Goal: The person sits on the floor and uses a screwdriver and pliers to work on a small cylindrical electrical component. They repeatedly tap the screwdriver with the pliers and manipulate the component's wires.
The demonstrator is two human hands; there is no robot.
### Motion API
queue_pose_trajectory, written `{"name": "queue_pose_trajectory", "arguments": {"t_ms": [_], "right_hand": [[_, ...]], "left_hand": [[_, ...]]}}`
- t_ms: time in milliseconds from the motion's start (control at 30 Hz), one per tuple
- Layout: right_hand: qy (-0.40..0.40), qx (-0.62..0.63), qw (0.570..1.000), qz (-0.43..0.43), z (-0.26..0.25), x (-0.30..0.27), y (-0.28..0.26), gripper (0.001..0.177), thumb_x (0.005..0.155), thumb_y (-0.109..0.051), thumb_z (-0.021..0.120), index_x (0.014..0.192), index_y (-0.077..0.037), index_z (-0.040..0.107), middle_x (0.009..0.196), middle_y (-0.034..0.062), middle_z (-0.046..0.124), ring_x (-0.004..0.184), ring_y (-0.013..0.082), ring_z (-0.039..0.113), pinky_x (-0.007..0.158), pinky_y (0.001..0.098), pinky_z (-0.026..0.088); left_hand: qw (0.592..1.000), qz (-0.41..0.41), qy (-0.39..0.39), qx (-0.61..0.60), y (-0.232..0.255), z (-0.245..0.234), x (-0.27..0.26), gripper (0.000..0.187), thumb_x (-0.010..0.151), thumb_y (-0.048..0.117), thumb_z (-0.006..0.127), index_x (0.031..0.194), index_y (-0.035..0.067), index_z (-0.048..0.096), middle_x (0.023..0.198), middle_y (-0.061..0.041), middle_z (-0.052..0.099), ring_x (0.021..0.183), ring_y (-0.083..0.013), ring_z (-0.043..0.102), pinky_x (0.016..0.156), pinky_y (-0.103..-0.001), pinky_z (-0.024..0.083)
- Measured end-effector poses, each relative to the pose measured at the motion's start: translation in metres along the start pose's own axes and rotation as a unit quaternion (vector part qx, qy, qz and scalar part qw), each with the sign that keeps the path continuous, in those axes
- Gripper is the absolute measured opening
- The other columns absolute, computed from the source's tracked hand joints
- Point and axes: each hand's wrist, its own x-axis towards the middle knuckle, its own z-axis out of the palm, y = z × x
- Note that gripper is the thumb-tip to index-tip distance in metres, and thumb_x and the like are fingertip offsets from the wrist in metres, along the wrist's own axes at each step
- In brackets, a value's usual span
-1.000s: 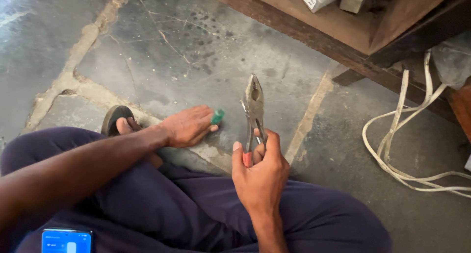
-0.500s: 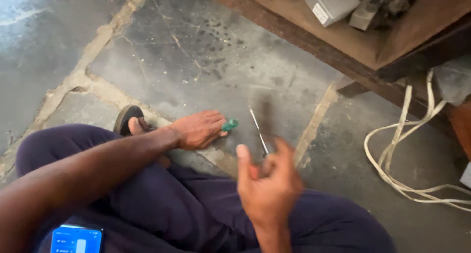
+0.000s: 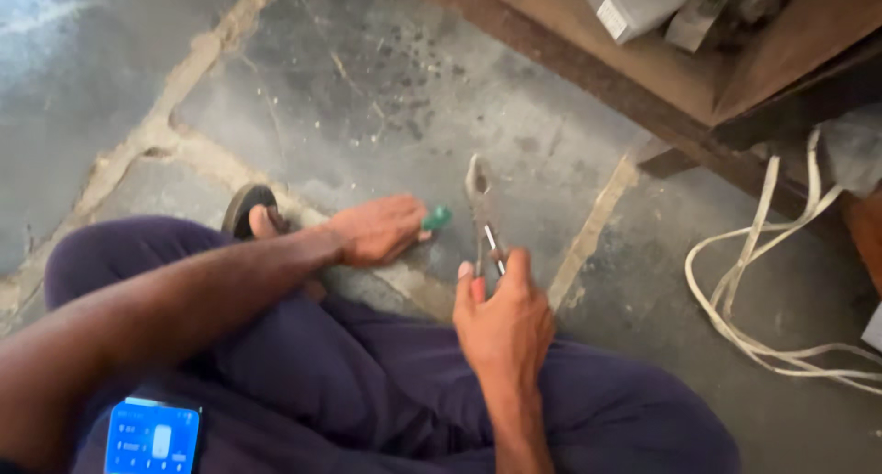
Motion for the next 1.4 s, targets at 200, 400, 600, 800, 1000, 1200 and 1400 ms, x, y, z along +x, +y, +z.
{"name": "queue_pose_trajectory", "arguments": {"t_ms": [200,400,600,800,1000,1200,1400], "right_hand": [[0.046,0.052,0.997,0.021,-0.004,0.007,-0.001,0.039,0.082,-0.033,0.079,0.108,-0.009,0.063,0.062,0.0072,0.068,0.062,0.0337,0.069,0.059,0.0492,0.049],[0.039,0.065,0.997,0.010,-0.005,0.008,0.002,0.040,0.082,-0.033,0.080,0.108,-0.008,0.063,0.060,0.0065,0.067,0.061,0.0335,0.068,0.059,0.0487,0.049],[0.055,0.081,0.995,-0.010,-0.007,0.005,0.006,0.042,0.081,-0.033,0.081,0.109,-0.007,0.062,0.061,0.0072,0.065,0.059,0.0341,0.067,0.057,0.0486,0.048],[0.060,0.109,0.992,-0.008,-0.014,0.003,0.001,0.044,0.082,-0.033,0.081,0.111,-0.006,0.062,0.056,0.0073,0.060,0.051,0.0302,0.063,0.052,0.0461,0.046],[0.029,0.117,0.992,-0.025,-0.012,0.002,-0.003,0.046,0.084,-0.036,0.079,0.113,-0.005,0.063,0.058,0.0097,0.063,0.056,0.0332,0.066,0.057,0.0476,0.049],[-0.049,0.019,0.998,-0.040,-0.008,0.002,-0.007,0.050,0.080,-0.038,0.081,0.112,-0.004,0.064,0.073,0.0151,0.073,0.072,0.0420,0.070,0.064,0.0525,0.052],[0.314,0.243,0.913,-0.092,-0.043,-0.022,-0.011,0.030,0.087,-0.014,0.080,0.107,0.000,0.063,0.066,0.0000,0.049,0.052,0.0108,0.045,0.055,0.0246,0.034]], "left_hand": [[0.983,-0.170,0.063,0.018,-0.005,-0.010,0.014,0.028,0.105,0.030,0.053,0.105,0.002,0.053,0.099,-0.020,0.057,0.099,-0.0403,0.057,0.085,-0.049,0.047],[0.981,-0.172,0.034,-0.084,0.010,-0.016,0.013,0.024,0.108,0.028,0.047,0.105,0.005,0.055,0.099,-0.020,0.058,0.099,-0.0417,0.057,0.087,-0.051,0.046],[0.984,-0.173,-0.012,-0.042,0.015,-0.011,0.011,0.023,0.106,0.026,0.049,0.105,0.003,0.054,0.100,-0.021,0.059,0.098,-0.0433,0.056,0.085,-0.052,0.045],[0.989,-0.148,-0.001,-0.012,0.021,-0.008,0.012,0.024,0.104,0.024,0.051,0.109,0.001,0.054,0.098,-0.020,0.060,0.096,-0.0419,0.056,0.087,-0.051,0.046],[0.993,-0.114,-0.016,0.014,0.019,-0.003,0.012,0.024,0.102,0.024,0.053,0.108,0.001,0.056,0.103,-0.019,0.061,0.100,-0.0395,0.057,0.088,-0.049,0.047],[0.998,-0.032,0.045,0.020,0.019,0.001,0.009,0.023,0.101,0.020,0.055,0.110,0.000,0.056,0.106,-0.018,0.060,0.102,-0.0384,0.057,0.089,-0.046,0.048],[0.998,-0.054,0.006,0.025,0.021,0.001,0.005,0.018,0.102,0.020,0.057,0.098,0.002,0.054,0.097,-0.016,0.057,0.096,-0.0357,0.058,0.087,-0.045,0.048]]}}
